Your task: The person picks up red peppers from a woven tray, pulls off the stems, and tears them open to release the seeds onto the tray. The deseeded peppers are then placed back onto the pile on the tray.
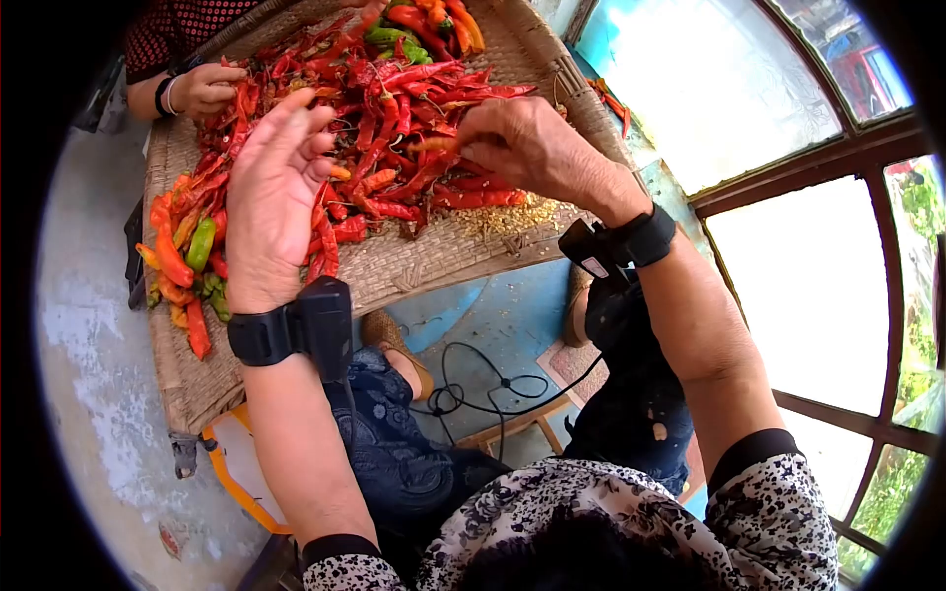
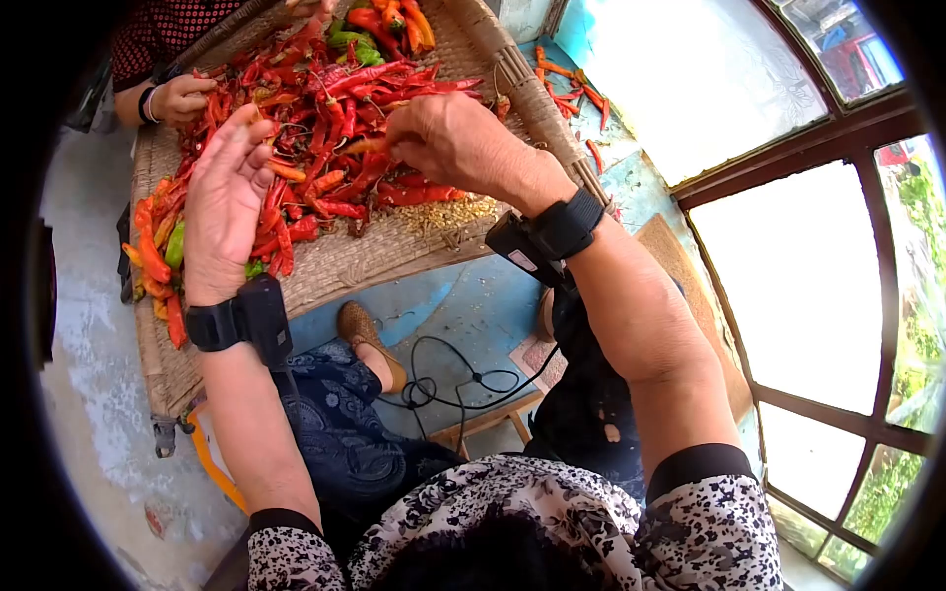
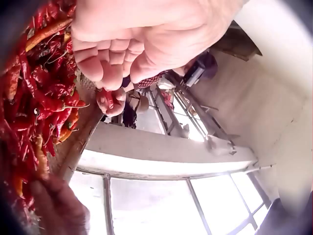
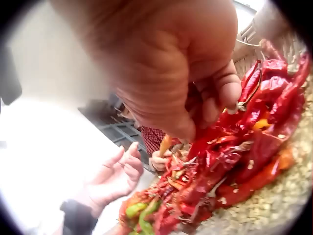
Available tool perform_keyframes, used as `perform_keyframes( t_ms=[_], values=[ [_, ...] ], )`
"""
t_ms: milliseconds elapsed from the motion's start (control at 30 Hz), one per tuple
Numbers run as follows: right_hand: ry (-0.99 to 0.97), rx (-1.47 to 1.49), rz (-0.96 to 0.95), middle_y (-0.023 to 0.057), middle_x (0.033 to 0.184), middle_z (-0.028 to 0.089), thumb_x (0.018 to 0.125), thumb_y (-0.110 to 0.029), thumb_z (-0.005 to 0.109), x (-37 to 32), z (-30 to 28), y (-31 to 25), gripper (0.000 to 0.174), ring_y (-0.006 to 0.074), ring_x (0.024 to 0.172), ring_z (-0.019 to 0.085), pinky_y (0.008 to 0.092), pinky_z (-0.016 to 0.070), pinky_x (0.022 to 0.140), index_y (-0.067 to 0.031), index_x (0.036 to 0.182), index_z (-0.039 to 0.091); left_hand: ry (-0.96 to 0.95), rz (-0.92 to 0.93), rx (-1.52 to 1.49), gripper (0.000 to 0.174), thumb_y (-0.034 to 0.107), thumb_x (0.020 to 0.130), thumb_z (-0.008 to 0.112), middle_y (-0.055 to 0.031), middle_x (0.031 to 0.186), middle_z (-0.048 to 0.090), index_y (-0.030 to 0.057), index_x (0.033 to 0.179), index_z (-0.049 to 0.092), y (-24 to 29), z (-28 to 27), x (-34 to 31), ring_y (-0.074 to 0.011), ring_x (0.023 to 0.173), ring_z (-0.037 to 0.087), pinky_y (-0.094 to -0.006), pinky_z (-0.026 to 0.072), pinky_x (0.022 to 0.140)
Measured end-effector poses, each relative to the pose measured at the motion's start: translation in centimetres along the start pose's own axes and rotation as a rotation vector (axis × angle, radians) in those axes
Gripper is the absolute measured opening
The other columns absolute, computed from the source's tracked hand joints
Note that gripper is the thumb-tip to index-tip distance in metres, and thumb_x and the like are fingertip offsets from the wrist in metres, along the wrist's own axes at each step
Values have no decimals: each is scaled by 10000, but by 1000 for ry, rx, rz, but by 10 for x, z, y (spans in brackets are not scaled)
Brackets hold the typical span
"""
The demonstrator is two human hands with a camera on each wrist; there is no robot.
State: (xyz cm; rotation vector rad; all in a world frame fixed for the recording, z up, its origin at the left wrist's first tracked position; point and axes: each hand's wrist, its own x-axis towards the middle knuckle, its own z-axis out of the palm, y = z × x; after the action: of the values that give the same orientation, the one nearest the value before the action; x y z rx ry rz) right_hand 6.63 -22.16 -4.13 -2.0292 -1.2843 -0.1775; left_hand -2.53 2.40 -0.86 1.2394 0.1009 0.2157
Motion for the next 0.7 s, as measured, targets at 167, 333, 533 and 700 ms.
perform_keyframes(
  t_ms=[167, 333, 533, 700],
  values=[
    [33, 268, 252, 155, 750, 653, 818, -115, 644, 10, -14, -26, 147, 251, 666, 650, 328, 511, 609, -7, 916, 664, -220, -1, 423, 381, 241, 863, 663, 11, 876, 607, 31, 1167, 569, -16, 57, -18, -42, 748, 536, -184, 447, 651],
    [44, 187, 98, 115, 748, 648, 864, -174, 631, 7, -6, -27, 181, 206, 672, 637, 317, 508, 610, -13, 946, 651, -130, 43, 418, 238, 205, 897, 626, 27, 776, 596, 38, 1066, 619, -24, 64, -16, -35, 678, 524, -175, 445, 629],
    [148, 123, 159, 87, 732, 623, 892, -185, 619, 4, -3, -23, 181, 167, 674, 624, 306, 511, 610, -19, 964, 630, 104, 276, 128, 178, 155, 918, 596, -14, 843, 590, 29, 1044, 597, -5, 24, -1, -68, 735, 525, -205, 449, 694],
    [-100, -84, -60, 122, 825, 633, 792, -107, 618, -3, 22, -23, 151, 291, 738, 645, 381, 532, 617, -59, 935, 625, 433, 408, -228, 340, 207, 932, 573, -146, 1048, 589, -50, 1131, 475, 26, -24, 6, -168, 885, 569, -288, 476, 815]
  ],
)
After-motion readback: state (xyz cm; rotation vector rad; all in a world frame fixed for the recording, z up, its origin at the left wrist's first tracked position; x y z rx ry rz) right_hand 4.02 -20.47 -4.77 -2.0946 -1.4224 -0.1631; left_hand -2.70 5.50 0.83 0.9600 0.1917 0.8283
